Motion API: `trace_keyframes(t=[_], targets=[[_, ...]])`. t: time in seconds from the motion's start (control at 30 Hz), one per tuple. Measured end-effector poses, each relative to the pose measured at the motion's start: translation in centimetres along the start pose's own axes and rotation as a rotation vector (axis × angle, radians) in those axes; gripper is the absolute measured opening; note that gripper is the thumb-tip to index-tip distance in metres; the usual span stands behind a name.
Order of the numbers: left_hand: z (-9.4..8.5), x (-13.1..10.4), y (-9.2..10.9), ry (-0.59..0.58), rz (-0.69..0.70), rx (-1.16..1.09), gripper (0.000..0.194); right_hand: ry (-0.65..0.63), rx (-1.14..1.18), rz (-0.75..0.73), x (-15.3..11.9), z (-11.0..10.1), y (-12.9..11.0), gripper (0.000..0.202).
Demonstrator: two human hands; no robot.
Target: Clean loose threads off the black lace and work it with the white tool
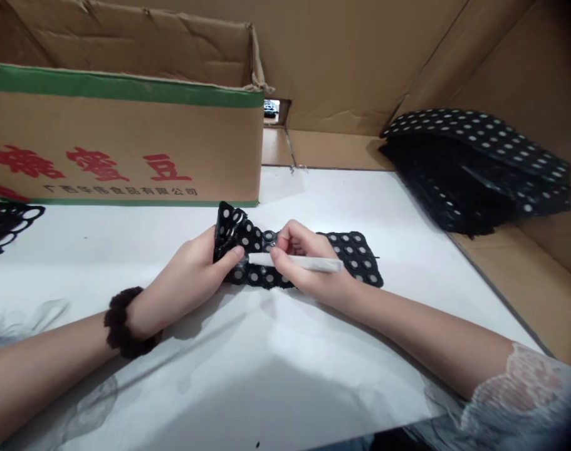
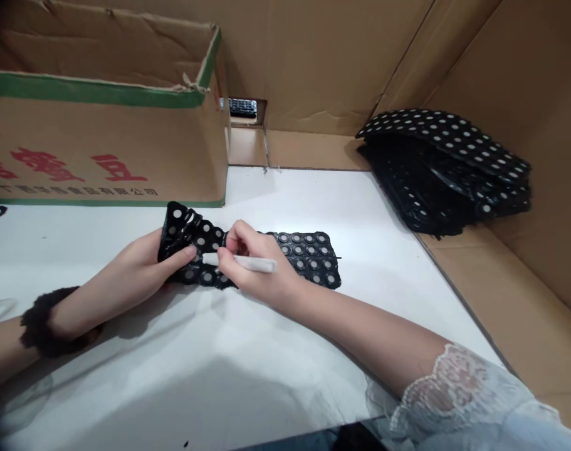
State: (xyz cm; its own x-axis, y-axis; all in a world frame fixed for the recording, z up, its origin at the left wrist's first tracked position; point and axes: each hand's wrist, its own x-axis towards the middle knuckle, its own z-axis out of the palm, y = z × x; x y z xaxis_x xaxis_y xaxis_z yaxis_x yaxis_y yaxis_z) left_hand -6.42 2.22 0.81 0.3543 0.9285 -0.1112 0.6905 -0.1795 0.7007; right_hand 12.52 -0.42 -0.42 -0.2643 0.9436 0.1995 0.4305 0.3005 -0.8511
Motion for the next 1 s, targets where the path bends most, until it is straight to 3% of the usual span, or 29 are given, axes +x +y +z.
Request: trace_keyframes(t=[0.1, 0.17, 0.33, 0.5, 0.63, 0.8, 0.9, 1.0], targets=[[-0.4, 0.1, -0.3, -0.129, -0.089, -0.128, 0.029, 0.041, -0.158, -0.116, 0.4, -0.4, 0.4, 0.018], [-0.6, 0.1, -0.5, -0.196, -0.152, -0.218, 0.031, 0.003, -0.195, -0.155, 0.7, -0.5, 0.6, 0.018], [-0.4, 0.3, -1.1, -0.187, -0.219, -0.373, 0.032, -0.159, -0.209, -0.140, 1.2, -0.7, 0.9, 0.021], [-0.4, 0.4, -0.9, -0.158, -0.231, -0.422, 0.021, -0.184, -0.261, -0.118, 1.4, -1.2, 0.9, 0.016], [-1.4, 0.7, -0.6, -0.249, -0.202, -0.297, 0.019, -0.178, -0.234, -0.071, 0.9, -1.0, 0.5, 0.009], [-2.7, 1.2, -0.8, -0.428, -0.155, -0.309, 0.020, -0.021, -0.142, -0.094, -0.3, 0.0, -0.2, 0.003], [-2.6, 1.4, -1.0, -0.417, -0.179, -0.360, 0.019, -0.144, 0.055, -0.025, -0.8, 0.3, -0.3, 0.014], [-2.0, 1.3, -1.0, -0.355, -0.186, -0.330, 0.016, -0.251, 0.155, 0.026, -0.8, 0.2, -0.3, 0.011]])
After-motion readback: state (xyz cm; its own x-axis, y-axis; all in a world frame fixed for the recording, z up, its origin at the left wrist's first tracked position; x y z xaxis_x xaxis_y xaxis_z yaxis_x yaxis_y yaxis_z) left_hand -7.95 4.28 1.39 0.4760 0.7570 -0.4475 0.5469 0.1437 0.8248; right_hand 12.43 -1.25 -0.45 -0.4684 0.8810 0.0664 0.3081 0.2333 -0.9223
